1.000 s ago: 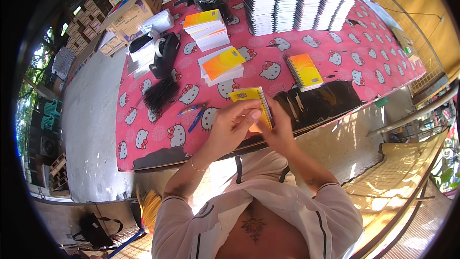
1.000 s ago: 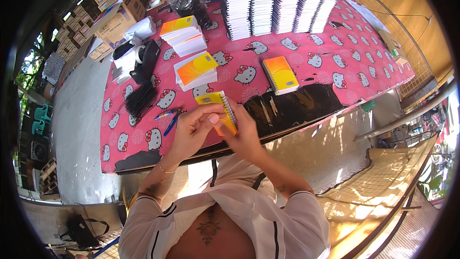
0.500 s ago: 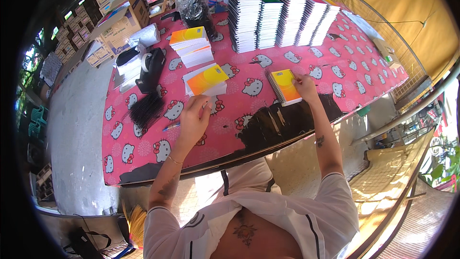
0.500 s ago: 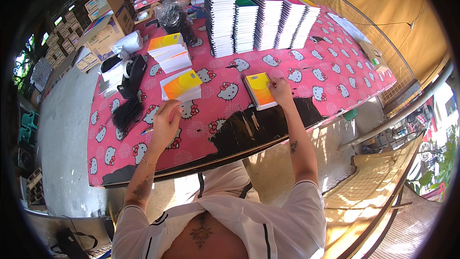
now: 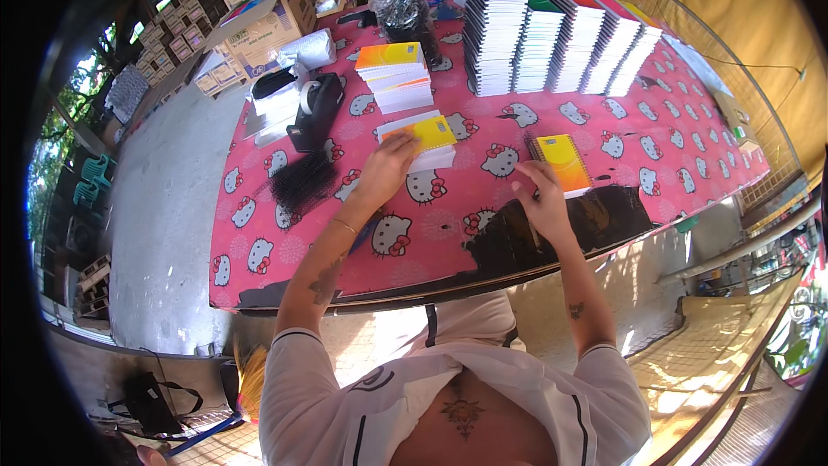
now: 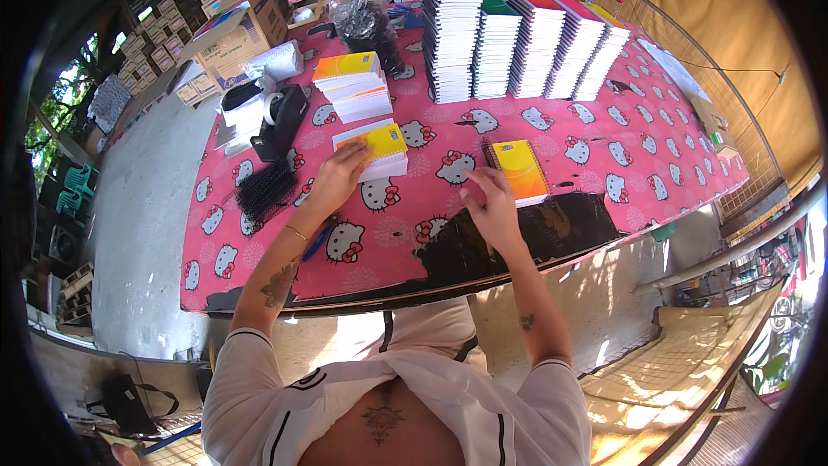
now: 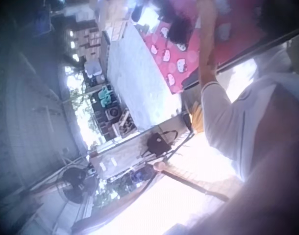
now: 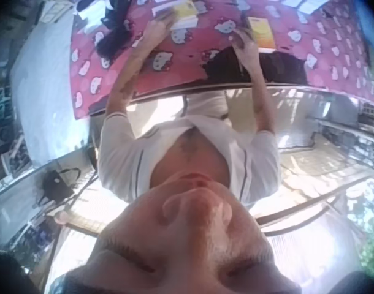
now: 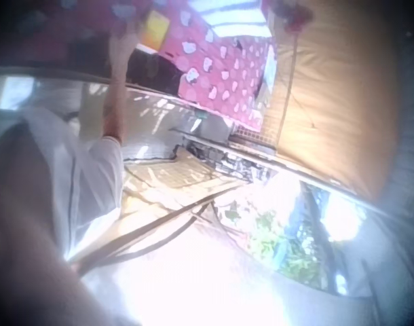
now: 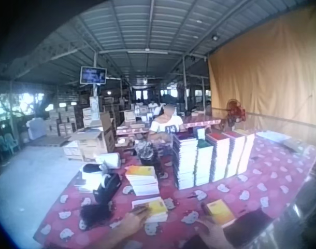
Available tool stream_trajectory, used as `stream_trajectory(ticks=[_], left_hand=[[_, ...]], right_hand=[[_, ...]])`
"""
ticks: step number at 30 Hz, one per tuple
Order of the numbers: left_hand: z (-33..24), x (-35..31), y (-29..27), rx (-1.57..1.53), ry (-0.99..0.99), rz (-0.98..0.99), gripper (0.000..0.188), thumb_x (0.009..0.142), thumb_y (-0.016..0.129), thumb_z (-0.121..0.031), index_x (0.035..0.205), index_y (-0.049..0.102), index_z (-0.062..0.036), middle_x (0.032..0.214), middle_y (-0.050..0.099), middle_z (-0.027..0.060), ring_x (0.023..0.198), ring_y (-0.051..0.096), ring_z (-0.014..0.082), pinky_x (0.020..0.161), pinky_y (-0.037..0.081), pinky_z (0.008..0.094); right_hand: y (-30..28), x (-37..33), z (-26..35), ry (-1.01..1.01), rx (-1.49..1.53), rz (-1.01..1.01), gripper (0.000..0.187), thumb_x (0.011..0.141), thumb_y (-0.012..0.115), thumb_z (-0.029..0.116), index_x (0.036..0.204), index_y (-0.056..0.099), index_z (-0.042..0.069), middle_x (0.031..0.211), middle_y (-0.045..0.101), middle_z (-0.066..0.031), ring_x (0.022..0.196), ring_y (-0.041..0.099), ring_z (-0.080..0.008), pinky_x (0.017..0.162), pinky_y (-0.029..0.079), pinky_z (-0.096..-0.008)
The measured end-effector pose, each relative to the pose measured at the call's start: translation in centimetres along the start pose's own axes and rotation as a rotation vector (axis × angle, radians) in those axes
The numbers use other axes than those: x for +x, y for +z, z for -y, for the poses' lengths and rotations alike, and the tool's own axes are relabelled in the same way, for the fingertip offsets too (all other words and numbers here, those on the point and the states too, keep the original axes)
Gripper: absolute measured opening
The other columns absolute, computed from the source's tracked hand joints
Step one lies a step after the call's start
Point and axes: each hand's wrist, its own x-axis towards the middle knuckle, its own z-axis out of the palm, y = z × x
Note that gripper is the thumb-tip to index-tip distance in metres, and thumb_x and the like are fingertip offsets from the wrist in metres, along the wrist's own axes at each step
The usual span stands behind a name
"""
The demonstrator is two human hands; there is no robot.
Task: The person picks up small notebooks from a table, flips through the pages by hand, and places them onto stacks.
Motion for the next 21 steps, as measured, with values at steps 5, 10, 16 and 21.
stream_trajectory(ticks=[5,10,16,21], left_hand=[[0.0,0.4,-0.4,0.176,0.020,-0.080,0.036,0.092,0.068,-0.019,0.122,0.064,0.0003,0.131,0.061,0.0235,0.124,0.058,0.0360,0.107,0.044,0.0468],[-1.0,1.9,-1.2,0.092,0.057,-0.057,0.027,0.090,0.069,-0.018,0.112,0.068,-0.0034,0.113,0.068,0.0185,0.110,0.064,0.0349,0.094,0.051,0.0448],[0.9,2.7,-1.0,-0.109,-0.082,-0.055,0.014,0.089,0.069,-0.015,0.100,0.071,-0.0057,0.095,0.073,0.0132,0.084,0.070,0.0338,0.073,0.056,0.0437],[0.2,2.9,-1.3,-0.032,-0.192,-0.093,0.011,0.093,0.064,-0.016,0.098,0.070,-0.0076,0.095,0.071,0.0146,0.080,0.069,0.0379,0.069,0.056,0.0468]], right_hand=[[4.4,0.4,1.4,0.062,0.190,0.135,0.038,0.086,0.074,0.015,0.123,0.067,0.009,0.119,0.062,-0.0165,0.112,0.060,-0.0350,0.095,0.050,-0.0412],[7.6,2.9,1.1,-0.003,0.166,0.148,0.042,0.088,0.072,0.019,0.127,0.064,0.004,0.118,0.062,-0.0186,0.112,0.060,-0.0355,0.096,0.049,-0.0407],[10.8,5.9,0.6,0.097,0.253,0.128,0.050,0.088,0.071,0.020,0.133,0.059,0.001,0.119,0.062,-0.0204,0.111,0.061,-0.0344,0.095,0.049,-0.0404],[11.6,7.4,1.5,0.143,0.236,0.214,0.048,0.087,0.070,0.016,0.130,0.060,-0.002,0.119,0.062,-0.0210,0.110,0.062,-0.0344,0.093,0.050,-0.0407]])
